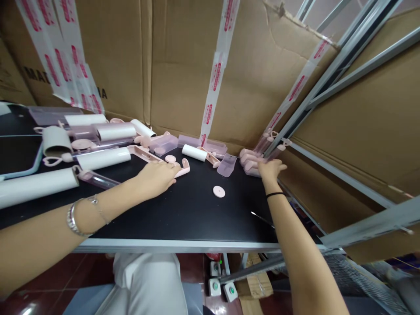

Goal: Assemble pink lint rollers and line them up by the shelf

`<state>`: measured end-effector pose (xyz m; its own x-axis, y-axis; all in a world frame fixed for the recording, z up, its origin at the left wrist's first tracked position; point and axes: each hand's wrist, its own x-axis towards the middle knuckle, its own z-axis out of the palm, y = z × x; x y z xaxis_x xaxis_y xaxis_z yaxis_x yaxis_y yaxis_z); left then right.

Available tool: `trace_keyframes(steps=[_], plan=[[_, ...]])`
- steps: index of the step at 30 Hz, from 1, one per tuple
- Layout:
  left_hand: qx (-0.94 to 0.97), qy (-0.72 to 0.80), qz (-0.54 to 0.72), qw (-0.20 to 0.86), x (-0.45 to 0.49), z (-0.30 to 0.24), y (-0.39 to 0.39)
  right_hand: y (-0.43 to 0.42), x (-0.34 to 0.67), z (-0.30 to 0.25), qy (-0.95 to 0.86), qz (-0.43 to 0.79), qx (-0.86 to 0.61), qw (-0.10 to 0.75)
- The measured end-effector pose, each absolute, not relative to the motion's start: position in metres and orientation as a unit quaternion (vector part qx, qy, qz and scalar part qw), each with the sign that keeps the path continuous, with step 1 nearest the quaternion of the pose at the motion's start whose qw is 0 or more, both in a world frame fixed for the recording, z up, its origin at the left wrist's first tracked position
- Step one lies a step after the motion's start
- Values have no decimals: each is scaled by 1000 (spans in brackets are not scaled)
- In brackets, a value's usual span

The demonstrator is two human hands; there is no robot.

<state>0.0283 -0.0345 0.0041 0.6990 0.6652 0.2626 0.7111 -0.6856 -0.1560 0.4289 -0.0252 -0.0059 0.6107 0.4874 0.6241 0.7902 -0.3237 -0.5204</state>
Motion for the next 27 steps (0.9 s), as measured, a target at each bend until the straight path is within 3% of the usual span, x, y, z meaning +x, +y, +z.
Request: trace_keyframes(steps=[3, 11, 15, 18, 23, 27], plan=[[-911, -375, -102, 137, 26, 3, -32, -40, 388, 0, -446, -168, -795, 376], [-911, -371, -118, 138, 26, 1, -27, -26, 282, -3, -716, -131, -614, 306], [-906, -372, -132, 152, 26, -5, -25, 1, 244, -10, -748, -122, -633, 159], [-903, -352, -164, 182, 27, -5, -29, 10, 230, -14, -718, -112, -677, 117], [-961, -130, -170, 175, 59, -5, -53, 8, 235, -11, -703, -82, -683, 181], [-965, -175, -171, 99, 113, -12, -67, -1, 256, 1, -635, -121, -668, 369]])
